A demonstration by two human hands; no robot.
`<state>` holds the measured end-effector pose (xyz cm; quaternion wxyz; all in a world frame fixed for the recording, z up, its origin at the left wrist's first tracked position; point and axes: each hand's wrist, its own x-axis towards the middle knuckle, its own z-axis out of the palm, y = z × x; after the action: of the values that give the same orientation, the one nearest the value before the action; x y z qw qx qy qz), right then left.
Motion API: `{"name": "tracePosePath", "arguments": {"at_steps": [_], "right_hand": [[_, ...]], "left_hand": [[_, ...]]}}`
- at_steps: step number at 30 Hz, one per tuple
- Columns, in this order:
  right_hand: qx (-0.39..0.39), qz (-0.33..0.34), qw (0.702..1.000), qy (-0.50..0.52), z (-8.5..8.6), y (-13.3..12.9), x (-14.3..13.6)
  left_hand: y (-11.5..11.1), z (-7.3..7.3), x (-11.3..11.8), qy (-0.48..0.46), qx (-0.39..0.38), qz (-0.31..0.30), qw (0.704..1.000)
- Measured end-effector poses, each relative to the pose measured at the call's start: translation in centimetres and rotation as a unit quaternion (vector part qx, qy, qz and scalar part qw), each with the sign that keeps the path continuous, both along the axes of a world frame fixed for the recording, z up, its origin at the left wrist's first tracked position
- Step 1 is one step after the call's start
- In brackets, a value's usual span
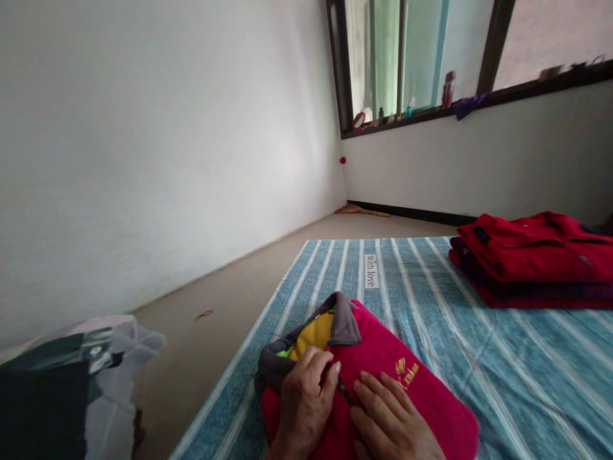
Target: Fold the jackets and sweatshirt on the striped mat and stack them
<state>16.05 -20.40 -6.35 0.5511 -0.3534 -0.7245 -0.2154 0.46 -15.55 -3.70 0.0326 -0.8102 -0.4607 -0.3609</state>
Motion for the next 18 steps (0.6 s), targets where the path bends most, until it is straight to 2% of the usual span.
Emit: {"name": "tracePosePath", "arguments": {"at_steps": [18], "right_hand": [[0.001,-0.004,1.000,-0.001,0.20,-0.06,-0.01]], "left_hand": [[-0.03,0.20,0.03,-0.003,0.003,-0.003,1.000]]}}
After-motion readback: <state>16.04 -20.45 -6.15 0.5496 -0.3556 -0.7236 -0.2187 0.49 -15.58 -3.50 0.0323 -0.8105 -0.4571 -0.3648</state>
